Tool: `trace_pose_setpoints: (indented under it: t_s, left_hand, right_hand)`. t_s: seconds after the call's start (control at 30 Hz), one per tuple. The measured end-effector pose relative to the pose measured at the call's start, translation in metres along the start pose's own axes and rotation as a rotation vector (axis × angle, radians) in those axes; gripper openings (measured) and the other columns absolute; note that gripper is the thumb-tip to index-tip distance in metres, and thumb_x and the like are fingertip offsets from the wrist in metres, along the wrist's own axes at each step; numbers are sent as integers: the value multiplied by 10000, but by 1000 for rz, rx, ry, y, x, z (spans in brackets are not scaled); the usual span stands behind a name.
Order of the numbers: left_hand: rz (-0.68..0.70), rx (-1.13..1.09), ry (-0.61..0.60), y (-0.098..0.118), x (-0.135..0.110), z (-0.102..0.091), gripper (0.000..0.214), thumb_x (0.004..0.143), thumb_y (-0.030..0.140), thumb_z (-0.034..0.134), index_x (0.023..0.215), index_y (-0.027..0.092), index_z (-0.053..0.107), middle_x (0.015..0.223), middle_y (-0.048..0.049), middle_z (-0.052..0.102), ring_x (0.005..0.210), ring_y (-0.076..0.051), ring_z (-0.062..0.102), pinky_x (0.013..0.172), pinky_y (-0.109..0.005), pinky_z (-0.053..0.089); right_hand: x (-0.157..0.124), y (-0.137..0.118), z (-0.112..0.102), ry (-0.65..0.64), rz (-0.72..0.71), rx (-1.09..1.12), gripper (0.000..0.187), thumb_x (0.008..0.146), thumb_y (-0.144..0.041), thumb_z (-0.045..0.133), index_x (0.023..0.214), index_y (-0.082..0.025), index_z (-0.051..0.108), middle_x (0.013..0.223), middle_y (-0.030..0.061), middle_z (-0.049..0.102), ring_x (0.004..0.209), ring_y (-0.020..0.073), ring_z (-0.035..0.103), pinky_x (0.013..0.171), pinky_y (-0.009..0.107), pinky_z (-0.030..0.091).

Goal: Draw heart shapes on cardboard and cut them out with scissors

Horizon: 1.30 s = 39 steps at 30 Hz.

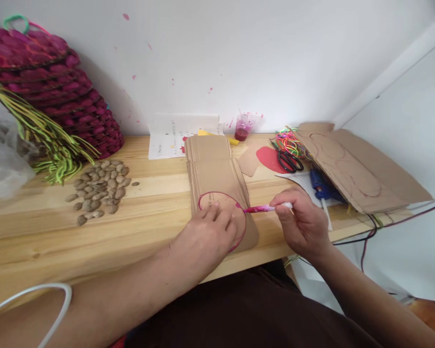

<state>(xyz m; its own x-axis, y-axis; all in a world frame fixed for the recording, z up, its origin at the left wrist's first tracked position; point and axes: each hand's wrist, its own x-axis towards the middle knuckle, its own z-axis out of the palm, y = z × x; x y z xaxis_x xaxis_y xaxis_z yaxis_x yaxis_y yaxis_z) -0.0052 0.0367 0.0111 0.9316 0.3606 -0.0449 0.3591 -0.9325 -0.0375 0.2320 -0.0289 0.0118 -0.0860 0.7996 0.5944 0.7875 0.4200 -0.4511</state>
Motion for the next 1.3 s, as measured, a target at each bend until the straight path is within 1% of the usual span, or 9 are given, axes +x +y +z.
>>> trace_pose_setpoints:
  t_s: [0.23,0.43,0.5,0.67,0.77,0.93,1.1,1.17,1.3]
  left_hand:
    - [-9,-3,-30,0,1,-4,324,1018,145,525,1324,98,621,1124,-151,707,1039,-288,708,858,-431,618]
    - [-14,-25,1,0,1,-2,353,1014,149,539,1352,75,609,1172,-164,701,1137,-336,689,937,-478,603]
    - [-18,-26,-2,0,1,-2,344,1021,158,531,1345,78,614,1162,-163,704,1130,-331,690,933,-473,603]
    - [-9,-40,-24,-1,0,-3,318,1052,177,464,1303,85,637,1133,-170,706,1066,-314,707,863,-458,613]
    - [-3,-30,-20,-1,0,-2,315,1049,171,460,1290,82,642,1134,-169,706,1064,-326,708,865,-472,613]
    - [11,2,31,0,0,2,322,1010,140,524,1309,78,626,1101,-150,714,1031,-318,719,865,-465,613]
    - [16,35,131,-1,-1,13,350,990,141,554,1326,79,626,1167,-177,716,1101,-325,706,891,-461,599]
    - [16,31,158,-1,-1,16,310,991,150,555,1275,90,662,1173,-176,720,1103,-320,706,918,-469,591]
    - [17,21,161,-1,-1,17,279,987,161,572,1225,96,702,1139,-164,734,1104,-337,716,915,-477,604]
  right_hand:
    - [-1,-8,-2,-48,-104,-44,129,979,-144,567,1006,-265,602,819,29,693,736,225,595,730,384,465]
    - [2,-16,-7,-75,-117,-54,134,977,-139,555,995,-265,594,788,31,691,721,228,593,710,389,469]
    - [2,-16,-7,-84,-115,-41,125,978,-141,564,989,-261,596,788,26,689,711,219,591,712,384,468]
    - [1,-14,-5,-63,50,64,78,995,-180,600,981,-250,629,833,23,676,759,202,608,717,348,470]
    - [4,-13,-5,-92,98,78,64,1006,-197,602,988,-242,643,863,25,687,787,195,630,724,329,472]
    - [27,-6,-1,-181,136,90,163,1046,-261,532,898,-233,593,778,9,643,696,171,587,668,303,443]
    - [62,7,14,-369,237,125,283,1062,-351,483,812,-228,539,693,-20,562,609,152,501,593,294,377]
    - [73,12,21,-414,237,143,302,1062,-367,479,797,-228,522,695,-21,551,620,151,498,600,292,376]
    - [87,18,30,-439,196,158,313,1061,-400,485,801,-227,514,707,-18,541,648,155,492,623,292,383]
